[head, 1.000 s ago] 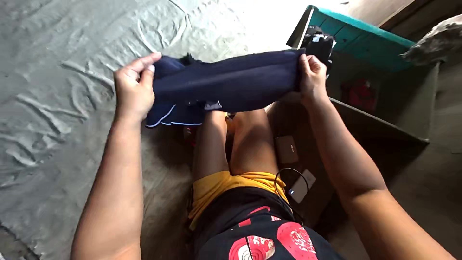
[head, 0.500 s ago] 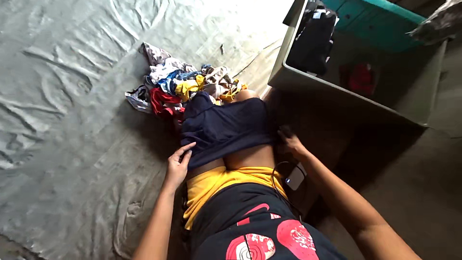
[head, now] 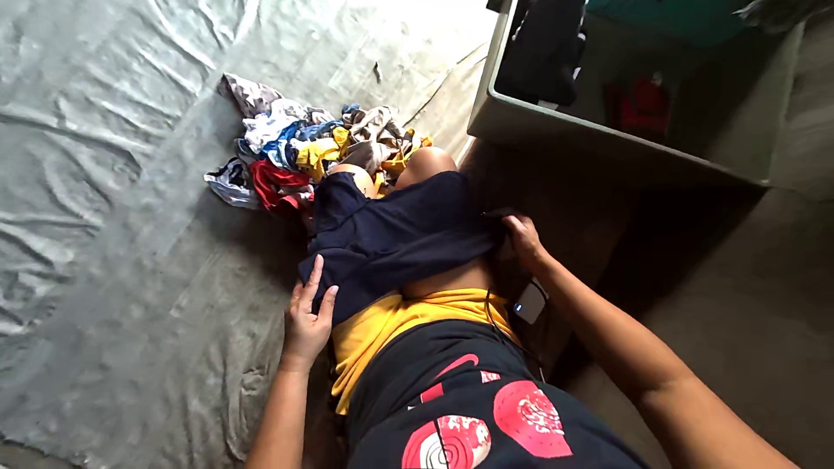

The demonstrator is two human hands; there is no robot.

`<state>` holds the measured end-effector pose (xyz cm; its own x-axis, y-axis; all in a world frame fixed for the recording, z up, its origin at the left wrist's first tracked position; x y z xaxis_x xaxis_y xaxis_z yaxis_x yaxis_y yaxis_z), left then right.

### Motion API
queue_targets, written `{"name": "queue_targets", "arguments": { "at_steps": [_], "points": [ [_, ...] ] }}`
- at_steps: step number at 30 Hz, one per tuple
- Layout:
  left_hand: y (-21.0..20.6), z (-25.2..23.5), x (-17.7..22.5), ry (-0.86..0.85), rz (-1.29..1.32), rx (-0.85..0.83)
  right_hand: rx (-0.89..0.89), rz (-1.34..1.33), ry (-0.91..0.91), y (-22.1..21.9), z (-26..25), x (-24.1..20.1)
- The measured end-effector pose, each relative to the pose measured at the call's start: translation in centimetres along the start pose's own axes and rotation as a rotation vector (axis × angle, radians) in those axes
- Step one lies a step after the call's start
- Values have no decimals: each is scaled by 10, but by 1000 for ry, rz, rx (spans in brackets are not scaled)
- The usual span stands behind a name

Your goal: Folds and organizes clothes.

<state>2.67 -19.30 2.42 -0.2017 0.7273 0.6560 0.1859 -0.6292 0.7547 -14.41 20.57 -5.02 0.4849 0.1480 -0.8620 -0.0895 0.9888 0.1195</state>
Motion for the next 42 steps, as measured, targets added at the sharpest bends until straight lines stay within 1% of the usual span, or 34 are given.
{"name": "queue_targets", "arguments": {
  "at_steps": [2, 4, 7, 10, 13, 14, 16, 17, 18, 19, 21, 23, 24, 25, 26, 28, 29, 30, 32, 34, 35, 37, 38, 39, 40, 41, 42],
  "points": [
    [-1, -5, -4, -15, 87, 0, 109, -40, 30, 5, 1, -1],
    [-7, -8, -11, -27, 179, -35, 143, 18, 97, 8, 2, 0],
    [-15, -8, -22, 1, 234, -111, 91, 174, 213, 5, 1, -2],
    [-20, -7, -28, 13, 225, -141, 16, 222, 217, -2, 0, 7],
    [-12, -7, -19, -30, 166, -79, -41, 167, 195, -3, -2, 12],
    [-6, -7, -14, -54, 138, -38, -31, 158, 240, -1, -1, 7],
    [2, -4, -6, -99, 67, 44, 33, 184, 413, 4, 4, -11],
    [2, -3, -6, -111, 37, 68, 75, 208, 491, 5, 7, -17],
    [-2, -1, -9, -104, 11, 63, 102, 240, 523, 5, 8, -18],
    [-10, -1, -17, -75, -4, 21, 90, 283, 492, 2, 7, -12],
    [-24, -3, -31, 10, 25, -90, -45, 419, 289, -12, 0, 11],
    [-29, -6, -34, 42, 67, -140, -154, 589, 119, -20, -5, 22],
    [-29, -5, -33, 44, 80, -146, -184, 660, 71, -21, -7, 18],
    [-29, -5, -32, 49, 98, -144, -187, 733, 61, -23, -9, 5],
    [-28, -5, -33, 55, 125, -136, -156, 804, 95, -29, -9, -18],
    [-23, -5, -36, 98, 224, -101, -116, 834, 308, -58, -1, -71],
    [-21, -6, -38, 131, 291, -84, -161, 796, 394, -82, 4, -89],
    [-20, -7, -41, 164, 353, -68, -252, 747, 434, -110, 10, -97],
    [-15, -10, -45, 203, 422, -40, -468, 634, 428, -172, 20, -95],
    [-11, -14, -47, 210, 425, -20, -637, 599, 296, -224, 23, -76],
    [-10, -15, -47, 207, 413, -16, -681, 621, 227, -243, 23, -66],
    [-10, -18, -49, 201, 381, -40, -717, 643, 131, -269, 19, -50],
    [-11, -19, -51, 198, 362, -56, -719, 627, 116, -277, 19, -47],
    [-10, -20, -52, 180, 344, -43, -717, 590, 132, -282, 20, -50],
    [-7, -20, -51, 144, 320, 6, -720, 521, 186, -285, 24, -58],
    [-3, -19, -50, 104, 284, 69, -749, 420, 257, -285, 32, -68],
    [1, -17, -49, 86, 234, 103, -822, 319, 324, -284, 42, -76]
  ]
}}
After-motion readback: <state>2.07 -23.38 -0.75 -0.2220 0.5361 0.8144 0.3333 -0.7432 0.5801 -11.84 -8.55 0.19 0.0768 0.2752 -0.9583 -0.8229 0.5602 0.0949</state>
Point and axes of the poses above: each hand's wrist, its own z-axis away from the middle knuckle, its own y-axis out of the back of the hand, x = y × z, the point moved 10 cm from there along -z, towards the middle knuckle, and after that the axes turned 11 degrees about -z, right-handed, at the moved point
